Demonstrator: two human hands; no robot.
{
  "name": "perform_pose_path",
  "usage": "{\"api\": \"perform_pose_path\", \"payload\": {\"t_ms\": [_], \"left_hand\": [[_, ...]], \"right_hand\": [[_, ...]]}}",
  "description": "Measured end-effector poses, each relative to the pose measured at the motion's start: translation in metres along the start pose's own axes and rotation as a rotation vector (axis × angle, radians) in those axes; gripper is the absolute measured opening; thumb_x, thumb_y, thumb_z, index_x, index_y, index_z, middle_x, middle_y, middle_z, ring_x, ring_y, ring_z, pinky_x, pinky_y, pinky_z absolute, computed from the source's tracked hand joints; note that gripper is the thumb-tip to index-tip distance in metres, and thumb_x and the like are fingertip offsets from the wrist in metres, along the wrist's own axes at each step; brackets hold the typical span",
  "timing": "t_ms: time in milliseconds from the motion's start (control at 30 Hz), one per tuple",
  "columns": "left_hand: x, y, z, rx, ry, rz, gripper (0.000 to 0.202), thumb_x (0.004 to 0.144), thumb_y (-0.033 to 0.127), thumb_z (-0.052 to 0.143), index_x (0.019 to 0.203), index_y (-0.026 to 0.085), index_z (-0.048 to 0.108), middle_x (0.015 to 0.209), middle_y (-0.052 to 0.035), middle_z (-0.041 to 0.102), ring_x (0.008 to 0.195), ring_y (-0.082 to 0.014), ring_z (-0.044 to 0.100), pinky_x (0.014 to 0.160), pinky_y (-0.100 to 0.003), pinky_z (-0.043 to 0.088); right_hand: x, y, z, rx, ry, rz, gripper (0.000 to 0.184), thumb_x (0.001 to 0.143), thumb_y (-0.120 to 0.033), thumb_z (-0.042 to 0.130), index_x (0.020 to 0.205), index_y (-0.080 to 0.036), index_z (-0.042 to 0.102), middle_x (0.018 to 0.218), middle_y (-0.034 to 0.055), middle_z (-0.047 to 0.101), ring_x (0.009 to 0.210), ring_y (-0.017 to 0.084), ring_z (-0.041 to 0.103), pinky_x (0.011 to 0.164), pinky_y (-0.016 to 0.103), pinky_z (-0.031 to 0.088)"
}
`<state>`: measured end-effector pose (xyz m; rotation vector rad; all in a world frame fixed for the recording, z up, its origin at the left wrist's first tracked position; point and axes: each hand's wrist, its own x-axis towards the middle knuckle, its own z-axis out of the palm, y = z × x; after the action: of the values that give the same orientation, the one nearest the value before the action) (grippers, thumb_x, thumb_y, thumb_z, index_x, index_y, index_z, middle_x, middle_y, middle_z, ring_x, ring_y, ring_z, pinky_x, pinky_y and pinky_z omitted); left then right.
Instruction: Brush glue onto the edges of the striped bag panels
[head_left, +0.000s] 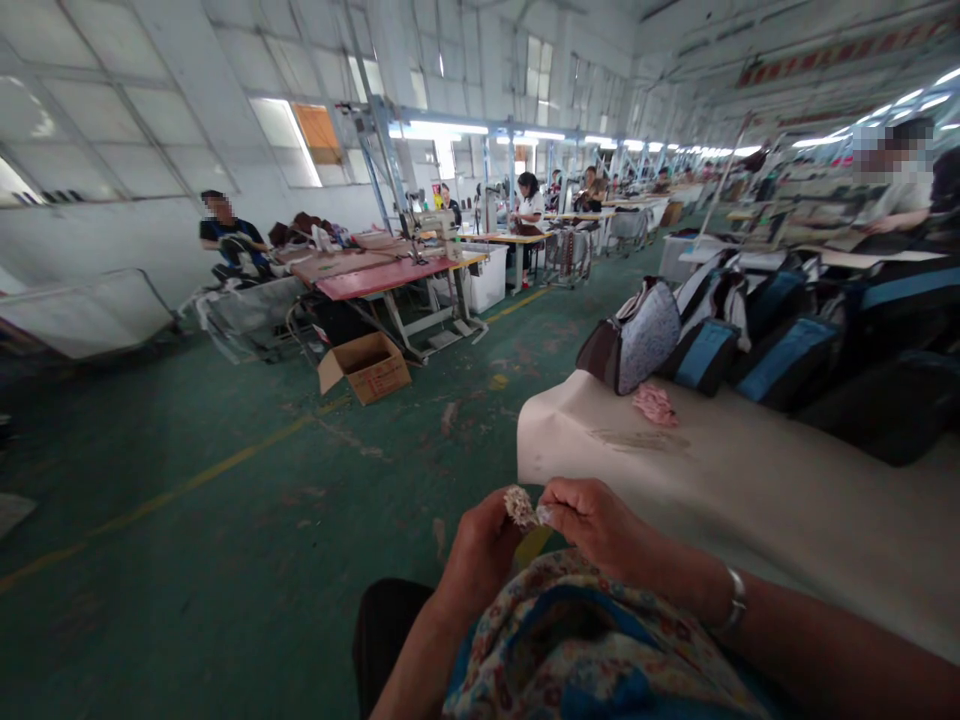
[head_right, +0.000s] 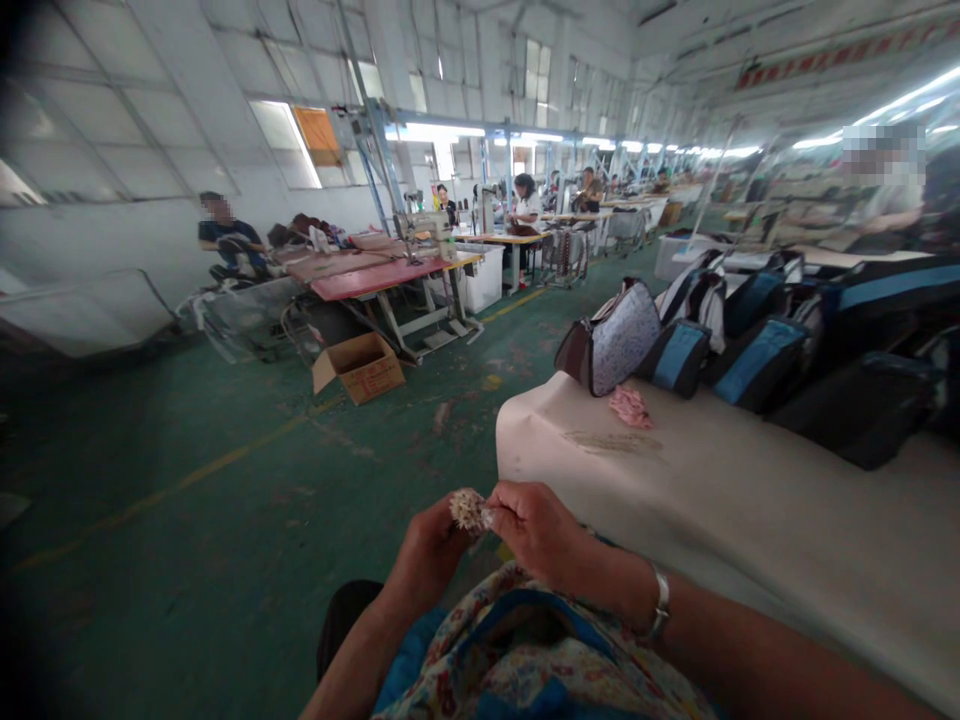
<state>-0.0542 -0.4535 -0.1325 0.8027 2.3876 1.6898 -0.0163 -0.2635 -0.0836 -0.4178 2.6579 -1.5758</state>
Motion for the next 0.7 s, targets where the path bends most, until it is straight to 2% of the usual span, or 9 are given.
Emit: {"api": "perform_pose_path", "payload": {"t_ms": [133, 367, 567, 700], "left_hand": [[0.000, -0.001, 0.002, -0.006, 0.060, -0.003, 0.019, 0.088, 0.035, 0.059, 0.089, 0.016, 0.064, 0.081, -0.0018, 0.063, 0.078, -0.0151, 0.054, 0.072, -0.023, 0.044], [0.001, 0.002, 0.005, -0.009, 0.118, -0.002, 0.023, 0.089, 0.037, 0.057, 0.093, 0.016, 0.066, 0.089, -0.0035, 0.067, 0.083, -0.0165, 0.059, 0.075, -0.024, 0.046], [0.000, 0.007, 0.006, 0.002, 0.116, -0.002, 0.018, 0.088, 0.032, 0.060, 0.090, 0.016, 0.066, 0.085, -0.0022, 0.066, 0.080, -0.0155, 0.058, 0.074, -0.023, 0.045], [-0.002, 0.001, 0.012, 0.005, 0.174, -0.019, 0.012, 0.087, 0.027, 0.059, 0.088, 0.016, 0.065, 0.086, -0.0019, 0.066, 0.080, -0.0150, 0.057, 0.073, -0.023, 0.045]], "right_hand": [[-0.004, -0.002, 0.003, -0.039, 0.040, 0.002, 0.018, 0.090, -0.021, 0.047, 0.076, -0.016, 0.058, 0.060, -0.0043, 0.048, 0.056, 0.011, 0.043, 0.053, 0.023, 0.030], [-0.003, -0.004, -0.004, -0.033, 0.043, 0.025, 0.019, 0.090, -0.023, 0.048, 0.077, -0.016, 0.059, 0.060, -0.0037, 0.049, 0.057, 0.012, 0.045, 0.054, 0.023, 0.032], [-0.005, -0.007, -0.003, -0.001, 0.063, 0.026, 0.020, 0.090, -0.024, 0.048, 0.076, -0.016, 0.060, 0.061, -0.0034, 0.049, 0.058, 0.012, 0.044, 0.055, 0.023, 0.032], [-0.007, -0.003, 0.007, 0.100, 0.116, 0.084, 0.021, 0.089, -0.028, 0.049, 0.074, -0.016, 0.059, 0.058, -0.0041, 0.045, 0.055, 0.012, 0.040, 0.052, 0.023, 0.031]]}}
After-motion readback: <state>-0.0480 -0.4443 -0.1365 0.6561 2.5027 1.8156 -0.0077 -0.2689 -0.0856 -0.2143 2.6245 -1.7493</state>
